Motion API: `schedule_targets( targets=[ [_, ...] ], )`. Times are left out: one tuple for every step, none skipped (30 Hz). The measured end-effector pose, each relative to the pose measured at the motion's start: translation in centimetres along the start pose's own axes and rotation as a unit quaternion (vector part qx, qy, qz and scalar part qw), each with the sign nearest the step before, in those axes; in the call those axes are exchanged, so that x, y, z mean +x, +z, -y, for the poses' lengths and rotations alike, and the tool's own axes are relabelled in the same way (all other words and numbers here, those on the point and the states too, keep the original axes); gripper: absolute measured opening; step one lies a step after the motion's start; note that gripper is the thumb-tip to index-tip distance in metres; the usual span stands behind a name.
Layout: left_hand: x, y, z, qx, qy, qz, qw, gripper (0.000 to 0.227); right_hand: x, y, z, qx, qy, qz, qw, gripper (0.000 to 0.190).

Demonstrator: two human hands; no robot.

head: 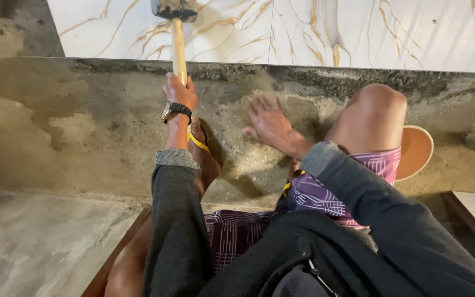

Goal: The person lays and levels large floor tiles using mortar and a rubber mallet.

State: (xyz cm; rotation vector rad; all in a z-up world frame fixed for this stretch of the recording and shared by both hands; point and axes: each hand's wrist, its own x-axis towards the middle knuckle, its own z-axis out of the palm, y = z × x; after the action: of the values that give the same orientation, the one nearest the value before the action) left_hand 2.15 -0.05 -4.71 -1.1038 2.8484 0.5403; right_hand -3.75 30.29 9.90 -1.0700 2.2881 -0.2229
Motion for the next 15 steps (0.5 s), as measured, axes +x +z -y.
schedule_targets(
  targets=[
    [0.0,-0.2,-0.2,0.002,-0.001,-0.001,1.0,0.061,-0.3,1.6,-0.4,0.006,-0.027,0.018,0.999,0.084],
    [0.0,-0.4,-0.4,0.004,-0.002,-0.002,1.0,0.06,-0.6,3.1,-0.7,0.012,-0.055,0.036,0.998,0.079],
    [0.2,0.4,0.2,0.006,-0.005,-0.006,1.0,0.06,-0.7,2.6,-0.8,0.012,-0.06,0.034,0.998,0.079],
    [0.4,1.2,0.8,0.009,-0.002,0.0,1.0,0.064,-0.8,2.1,-0.9,0.038,-0.073,0.033,0.996,0.073],
    [0.5,1.9,1.5,0.012,-0.002,0.004,1.0,0.068,-0.9,1.6,-0.8,0.064,-0.09,0.033,0.993,0.066],
    [0.3,2.1,1.4,0.015,-0.007,-0.002,1.0,0.068,-0.5,2.1,-1.5,0.063,-0.097,0.031,0.993,0.066],
    [0.4,2.3,1.2,0.021,-0.017,0.004,1.0,0.069,0.2,2.4,-2.2,0.07,-0.108,-0.019,0.992,0.065],
    [0.6,2.4,1.0,0.027,-0.028,0.01,0.999,0.07,1.0,2.6,-2.8,0.078,-0.118,-0.068,0.988,0.063],
    [0.4,2.6,0.7,0.03,-0.03,0.004,0.999,0.07,1.3,1.8,-3.5,0.078,-0.124,-0.071,0.987,0.063],
    [0.3,2.9,0.4,0.025,-0.044,-0.008,0.999,0.07,1.6,1.0,-4.2,0.103,-0.095,-0.094,0.986,0.061],
    [0.0,3.3,0.0,0.018,-0.058,-0.018,0.998,0.071,1.8,0.2,-4.9,0.127,-0.065,-0.115,0.983,0.059],
    [-0.5,2.2,-0.9,0.019,-0.061,-0.022,0.998,0.071,2.2,-0.7,-6.3,0.127,-0.07,-0.115,0.983,0.059],
    [-1.3,1.2,-1.9,0.028,-0.062,0.0,0.998,0.065,2.4,-1.6,-7.6,0.164,-0.021,-0.143,0.976,0.058],
    [-2.1,0.3,-2.9,0.037,-0.062,0.023,0.997,0.059,2.6,-2.5,-9.0,0.2,0.028,-0.169,0.965,0.056],
    [-2.3,-1.9,-4.0,0.036,-0.061,0.022,0.997,0.059,2.2,-3.3,-10.0,0.199,0.028,-0.171,0.965,0.056]
  ],
)
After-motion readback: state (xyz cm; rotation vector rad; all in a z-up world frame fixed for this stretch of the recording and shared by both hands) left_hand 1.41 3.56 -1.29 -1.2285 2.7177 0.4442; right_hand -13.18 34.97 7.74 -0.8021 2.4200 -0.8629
